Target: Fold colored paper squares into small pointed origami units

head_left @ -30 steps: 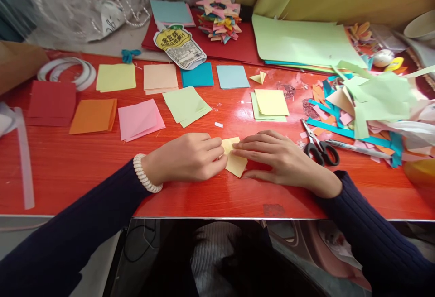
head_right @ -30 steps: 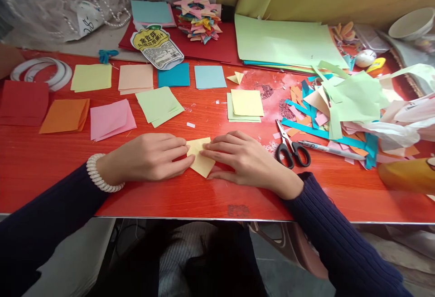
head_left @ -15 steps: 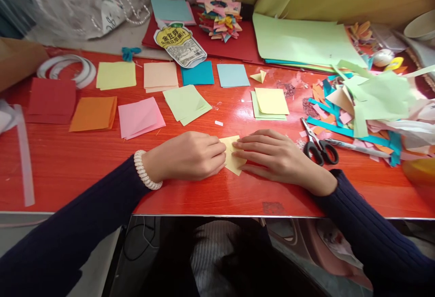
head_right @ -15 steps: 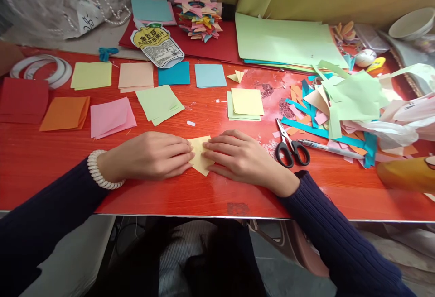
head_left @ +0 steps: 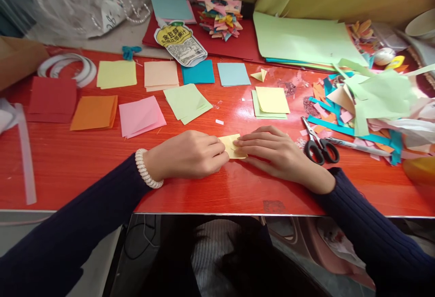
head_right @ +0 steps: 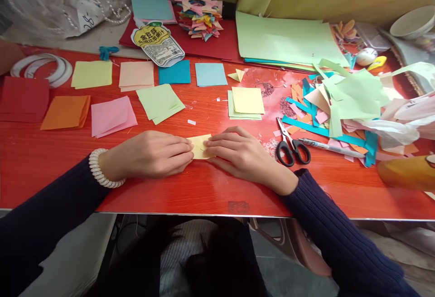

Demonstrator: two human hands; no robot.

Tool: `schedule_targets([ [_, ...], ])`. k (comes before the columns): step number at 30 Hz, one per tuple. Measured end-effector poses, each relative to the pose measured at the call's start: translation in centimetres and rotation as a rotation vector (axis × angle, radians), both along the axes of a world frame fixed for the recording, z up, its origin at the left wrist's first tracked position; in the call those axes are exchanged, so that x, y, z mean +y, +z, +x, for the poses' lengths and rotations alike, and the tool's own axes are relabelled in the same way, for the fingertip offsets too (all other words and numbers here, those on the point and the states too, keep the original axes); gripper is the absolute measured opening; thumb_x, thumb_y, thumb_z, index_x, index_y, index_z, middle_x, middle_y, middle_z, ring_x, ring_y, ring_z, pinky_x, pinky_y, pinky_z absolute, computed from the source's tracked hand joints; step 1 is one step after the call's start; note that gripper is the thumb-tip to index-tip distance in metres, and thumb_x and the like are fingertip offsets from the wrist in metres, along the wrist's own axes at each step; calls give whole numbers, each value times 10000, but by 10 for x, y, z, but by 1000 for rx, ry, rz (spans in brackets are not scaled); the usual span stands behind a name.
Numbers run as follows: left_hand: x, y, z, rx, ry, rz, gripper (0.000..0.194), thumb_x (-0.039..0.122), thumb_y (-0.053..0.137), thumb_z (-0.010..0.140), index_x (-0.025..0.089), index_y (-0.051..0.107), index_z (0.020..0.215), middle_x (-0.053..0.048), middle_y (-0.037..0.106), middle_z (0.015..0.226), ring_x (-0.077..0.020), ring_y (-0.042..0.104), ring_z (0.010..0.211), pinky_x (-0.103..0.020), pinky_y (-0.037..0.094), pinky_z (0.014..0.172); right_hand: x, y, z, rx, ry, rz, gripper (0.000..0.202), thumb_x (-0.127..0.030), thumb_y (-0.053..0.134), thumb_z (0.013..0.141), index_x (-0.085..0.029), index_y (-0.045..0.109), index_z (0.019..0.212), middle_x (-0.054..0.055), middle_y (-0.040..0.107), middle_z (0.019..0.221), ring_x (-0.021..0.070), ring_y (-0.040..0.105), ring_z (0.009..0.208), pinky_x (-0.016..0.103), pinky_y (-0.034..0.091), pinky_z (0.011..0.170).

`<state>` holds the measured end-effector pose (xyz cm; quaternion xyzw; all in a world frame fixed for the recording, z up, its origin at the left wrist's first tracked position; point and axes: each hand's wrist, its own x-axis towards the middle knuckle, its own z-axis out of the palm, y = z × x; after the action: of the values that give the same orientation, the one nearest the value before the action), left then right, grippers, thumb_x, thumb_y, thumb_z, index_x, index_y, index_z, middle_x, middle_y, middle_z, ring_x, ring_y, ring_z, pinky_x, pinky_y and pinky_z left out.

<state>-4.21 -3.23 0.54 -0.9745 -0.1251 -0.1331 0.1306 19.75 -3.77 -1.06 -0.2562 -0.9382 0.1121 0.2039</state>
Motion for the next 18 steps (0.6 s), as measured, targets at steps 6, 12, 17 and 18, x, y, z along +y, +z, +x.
schedule_targets([
  [6, 1, 3, -1, 10, 47, -154, 280, 253, 429, 891, 152, 625, 719, -44, 648, 763, -129, 604, 695, -238, 419, 527, -8, 1, -12, 121, -146, -182, 107, -196, 511, 876, -187, 617, 873, 72, 668, 1020, 189, 595, 971, 395, 449, 870],
  [12, 1, 3, -11, -51, 71, -353, 247, 274, 427, 897, 184, 657, 889, -29, 675, 937, -131, 635, 835, -229, 486, 679, -7, 1, -10, 82, -119, -170, 89, -200, 523, 859, -195, 612, 859, 84, 644, 1051, 209, 575, 1016, 427, 437, 891],
  [17, 0, 0, -14, -51, 37, -343, 222, 247, 450, 883, 174, 641, 969, -57, 667, 1016, -176, 628, 935, -280, 519, 785, -6, 1, -2, 0, 76, 41, 170, -107, 477, 870, -180, 583, 980, 56, 676, 1041, 179, 588, 1046, 422, 411, 939],
  [18, -1, 0, -13, -51, 34, -338, 219, 242, 455, 880, 164, 643, 959, -70, 666, 1011, -190, 622, 954, -300, 521, 808, -6, 2, -1, -19, 108, 75, 175, -95, 481, 866, -167, 581, 991, 61, 679, 1039, 179, 593, 1039, 411, 421, 926],
])
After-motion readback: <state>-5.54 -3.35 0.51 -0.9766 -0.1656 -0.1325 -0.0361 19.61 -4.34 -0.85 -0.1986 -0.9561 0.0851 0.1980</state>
